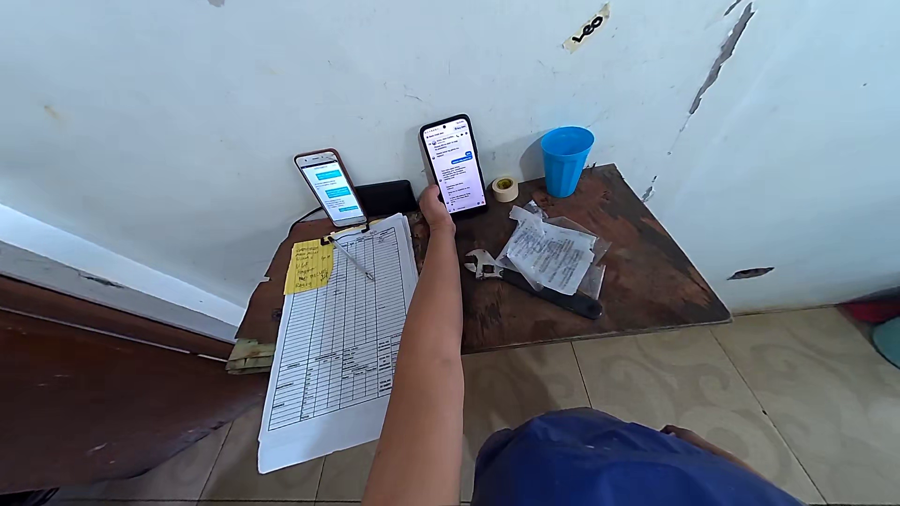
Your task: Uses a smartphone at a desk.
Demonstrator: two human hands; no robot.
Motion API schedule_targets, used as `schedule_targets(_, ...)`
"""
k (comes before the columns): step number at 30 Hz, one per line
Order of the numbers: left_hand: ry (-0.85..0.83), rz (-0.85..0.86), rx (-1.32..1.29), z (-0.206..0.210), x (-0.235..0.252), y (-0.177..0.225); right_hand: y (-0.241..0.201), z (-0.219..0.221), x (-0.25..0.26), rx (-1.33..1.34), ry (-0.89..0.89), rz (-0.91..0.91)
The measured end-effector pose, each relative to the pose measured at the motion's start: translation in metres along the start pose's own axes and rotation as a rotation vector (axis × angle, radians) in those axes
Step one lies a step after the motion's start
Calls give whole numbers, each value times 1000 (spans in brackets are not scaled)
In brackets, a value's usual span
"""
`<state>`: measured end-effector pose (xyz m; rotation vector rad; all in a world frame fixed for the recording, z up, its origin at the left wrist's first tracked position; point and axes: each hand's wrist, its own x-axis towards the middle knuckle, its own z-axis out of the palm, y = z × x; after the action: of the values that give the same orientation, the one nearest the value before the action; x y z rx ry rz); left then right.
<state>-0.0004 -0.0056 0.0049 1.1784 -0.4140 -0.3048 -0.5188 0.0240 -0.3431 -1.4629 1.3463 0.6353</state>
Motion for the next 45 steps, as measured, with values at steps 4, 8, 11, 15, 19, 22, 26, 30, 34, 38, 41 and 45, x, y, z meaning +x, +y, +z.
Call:
schedule_targets(4,2,7,-11,0,0,0,-3,0,-5,-15,-10,21)
schedule_targets(8,-9,24,-23,-1,1,-3,-2,0,-7,-6,-1,24)
schedule_targets(11,-8,33,-22,-1,3,-4,5,2,5,-14,8,14)
schedule_targets(15,-16,34,-19,-2,3,-5,11,3,18,-27,20,20)
schedule_targets(19,-10,30,-13,-2,3,-5,8,0,15,-40,4,28)
schedule_targets(22,-7,27,-23,-1,2,-4,4,-1,10,-33,6,33)
schedule_targets(26,-15,40,-5,-3,5,-7,22,4,31,27,40,3)
schedule_targets(30,-12,58,-4,-2,4,-7,9,2,15,32,15,11)
schedule_targets(34,-9,62,-8,-2,2,-6,-1,-1,-3,25,-8,24)
schedule_targets(38,-14,53,-9,-2,2,-5,-2,-2,-4,-2,-10,32)
schedule_targets(41,-16,50,-12,-2,1,-5,-4,-3,-8,-22,-18,30)
schedule_targets(45,-10,53,-13,-2,2,-5,-4,-4,-9,-17,-15,25)
